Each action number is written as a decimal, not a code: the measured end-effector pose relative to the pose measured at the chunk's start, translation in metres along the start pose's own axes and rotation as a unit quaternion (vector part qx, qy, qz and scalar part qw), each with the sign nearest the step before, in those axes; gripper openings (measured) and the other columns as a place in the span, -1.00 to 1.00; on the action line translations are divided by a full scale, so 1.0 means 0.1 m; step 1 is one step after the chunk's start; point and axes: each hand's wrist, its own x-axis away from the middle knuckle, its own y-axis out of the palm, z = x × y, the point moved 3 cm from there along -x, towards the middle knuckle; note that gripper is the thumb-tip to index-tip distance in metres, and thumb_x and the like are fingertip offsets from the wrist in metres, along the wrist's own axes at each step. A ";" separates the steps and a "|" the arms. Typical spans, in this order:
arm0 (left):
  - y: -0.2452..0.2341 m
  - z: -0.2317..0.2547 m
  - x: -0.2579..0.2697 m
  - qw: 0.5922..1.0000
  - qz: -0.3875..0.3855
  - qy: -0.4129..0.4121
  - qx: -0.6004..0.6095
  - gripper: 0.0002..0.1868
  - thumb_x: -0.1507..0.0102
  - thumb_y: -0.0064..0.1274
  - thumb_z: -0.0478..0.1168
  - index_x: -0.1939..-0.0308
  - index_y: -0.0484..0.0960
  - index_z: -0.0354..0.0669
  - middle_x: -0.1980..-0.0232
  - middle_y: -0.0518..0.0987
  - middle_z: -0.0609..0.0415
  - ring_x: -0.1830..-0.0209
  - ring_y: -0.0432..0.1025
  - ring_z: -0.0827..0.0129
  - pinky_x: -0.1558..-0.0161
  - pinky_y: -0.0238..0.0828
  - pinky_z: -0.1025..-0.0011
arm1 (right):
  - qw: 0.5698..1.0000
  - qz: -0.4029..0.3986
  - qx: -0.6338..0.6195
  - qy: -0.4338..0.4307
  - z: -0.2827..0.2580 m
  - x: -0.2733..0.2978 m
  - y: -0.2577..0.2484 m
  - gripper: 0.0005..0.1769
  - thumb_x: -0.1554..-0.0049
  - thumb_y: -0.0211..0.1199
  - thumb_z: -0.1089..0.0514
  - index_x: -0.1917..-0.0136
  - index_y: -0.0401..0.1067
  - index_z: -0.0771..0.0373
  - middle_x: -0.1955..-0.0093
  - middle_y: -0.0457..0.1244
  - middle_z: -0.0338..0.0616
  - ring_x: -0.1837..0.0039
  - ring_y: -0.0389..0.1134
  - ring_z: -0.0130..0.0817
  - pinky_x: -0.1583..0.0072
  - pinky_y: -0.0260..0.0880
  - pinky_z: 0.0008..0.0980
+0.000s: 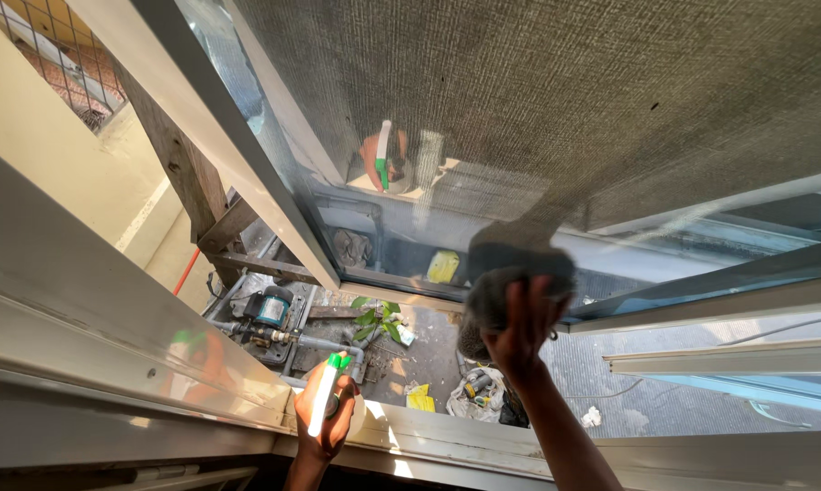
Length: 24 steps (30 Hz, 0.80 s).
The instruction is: The person cleans the window glass and screen using a cloth and a spray bottle.
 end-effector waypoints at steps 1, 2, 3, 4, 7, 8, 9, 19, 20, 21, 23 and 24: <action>0.03 -0.03 0.00 1.000 -0.001 -0.009 -0.001 -0.62 -0.21 0.05 -0.41 -0.13 0.52 -0.42 0.42 0.64 0.02 0.46 0.59 0.40 0.36 0.50 0.49 | 0.999 0.030 -0.019 0.017 -0.02 -0.20 -0.12 -0.02 0.00 0.47 -0.13 -0.54 0.15 0.25 -0.56 0.05 0.18 -0.55 0.09 0.14 -0.54 -0.18 0.38; 0.08 -0.06 -0.01 1.000 -0.002 -0.018 -0.003 -0.61 -0.22 0.07 -0.40 -0.13 0.52 -0.42 0.43 0.65 0.02 0.45 0.60 0.40 0.35 0.51 0.48 | 0.997 0.061 -0.037 0.035 -0.02 -0.40 -0.25 -0.07 -0.07 0.40 -0.15 -0.54 0.14 0.28 -0.57 0.03 0.22 -0.58 0.07 0.15 -0.56 -0.14 0.37; 0.10 -0.08 -0.03 1.000 -0.008 -0.025 -0.006 -0.60 -0.22 0.08 -0.40 -0.14 0.52 -0.41 0.44 0.66 0.02 0.45 0.61 0.40 0.35 0.51 0.48 | 0.993 0.092 -0.054 0.056 -0.04 -0.60 -0.35 -0.11 -0.14 0.33 -0.18 -0.54 0.13 0.32 -0.58 0.02 0.25 -0.61 0.05 0.17 -0.58 -0.09 0.37; 0.13 -0.09 -0.04 1.000 -0.010 -0.027 -0.003 -0.59 -0.20 0.09 -0.40 -0.14 0.52 -0.41 0.43 0.65 0.03 0.45 0.62 0.40 0.35 0.52 0.48 | 0.987 0.124 -0.069 0.077 -0.05 -0.79 -0.41 -0.14 -0.21 0.26 -0.21 -0.55 0.12 0.35 -0.59 0.01 0.29 -0.64 0.04 0.18 -0.61 -0.05 0.36; 0.20 -0.11 -0.08 1.000 -0.009 -0.029 -0.002 -0.58 -0.18 0.10 -0.40 -0.13 0.52 -0.40 0.42 0.65 0.03 0.45 0.62 0.40 0.36 0.52 0.48 | 0.992 0.093 -0.079 0.011 -0.24 -1.20 -0.18 -0.19 -0.22 0.18 -0.26 -0.50 0.20 0.35 -0.54 0.07 0.22 -0.58 0.09 0.12 -0.61 -0.09 0.28; 0.21 -0.13 -0.10 0.999 -0.011 -0.030 -0.008 -0.59 -0.18 0.10 -0.41 -0.12 0.53 -0.39 0.42 0.65 0.04 0.45 0.62 0.40 0.37 0.52 0.48 | 0.995 0.061 -0.075 -0.031 -0.34 -1.25 -0.03 -0.20 -0.19 0.17 -0.28 -0.47 0.24 0.33 -0.51 0.11 0.17 -0.53 0.13 0.09 -0.59 -0.13 0.24; 0.21 -0.14 -0.09 0.999 -0.013 -0.033 -0.013 -0.61 -0.17 0.11 -0.41 -0.10 0.54 -0.39 0.42 0.66 0.04 0.45 0.62 0.40 0.37 0.51 0.48 | 0.994 0.027 -0.071 -0.072 -0.43 -1.23 0.11 -0.20 -0.16 0.16 -0.29 -0.45 0.29 0.31 -0.48 0.15 0.11 -0.49 0.17 0.05 -0.58 -0.18 0.21; -0.02 -0.14 -0.03 0.998 0.004 -0.055 0.013 -0.56 -0.16 0.08 -0.43 -0.14 0.52 -0.37 0.41 0.64 0.01 0.44 0.60 0.37 0.33 0.52 0.46 | 0.955 -0.170 -0.033 -0.240 -0.69 -0.27 0.77 -0.43 -0.15 0.32 0.24 -0.43 0.38 0.15 -0.55 0.19 -0.20 -0.45 0.23 -0.35 -0.67 -0.21 -0.02; -0.05 -0.14 -0.05 0.998 0.005 -0.062 0.008 -0.58 -0.18 0.07 -0.42 -0.15 0.53 -0.36 0.42 0.64 0.02 0.45 0.58 0.37 0.34 0.50 0.45 | 0.969 -0.119 -0.002 -0.215 -0.69 -0.36 0.71 -0.36 -0.10 0.38 0.24 -0.45 0.37 0.10 -0.56 0.19 -0.25 -0.41 0.21 -0.38 -0.65 -0.22 0.01; -0.07 -0.13 -0.05 0.997 0.002 -0.071 0.004 -0.59 -0.20 0.07 -0.42 -0.15 0.54 -0.35 0.43 0.64 0.02 0.46 0.57 0.36 0.34 0.49 0.45 | 0.981 -0.056 -0.044 -0.181 -0.71 -0.50 0.63 -0.33 -0.11 0.41 0.12 -0.47 0.32 0.15 -0.55 0.17 -0.16 -0.45 0.17 -0.26 -0.63 -0.22 0.07; -0.07 -0.12 -0.11 0.999 -0.002 -0.051 -0.004 -0.56 -0.15 0.08 -0.43 -0.14 0.54 -0.35 0.44 0.64 0.02 0.47 0.57 0.38 0.34 0.49 0.46 | 0.984 0.069 -0.124 -0.109 -0.71 -0.86 0.51 -0.17 -0.14 0.47 -0.13 -0.51 0.22 0.26 -0.53 0.12 0.02 -0.54 0.09 -0.01 -0.61 -0.23 0.19; -0.05 -0.12 -0.14 0.999 -0.005 -0.041 -0.008 -0.55 -0.13 0.09 -0.44 -0.13 0.53 -0.36 0.45 0.64 0.02 0.48 0.57 0.38 0.34 0.49 0.46 | 0.986 0.071 -0.118 -0.090 -0.74 -1.01 0.45 -0.13 -0.14 0.49 -0.15 -0.51 0.19 0.26 -0.53 0.11 0.12 -0.56 0.10 0.02 -0.59 -0.21 0.16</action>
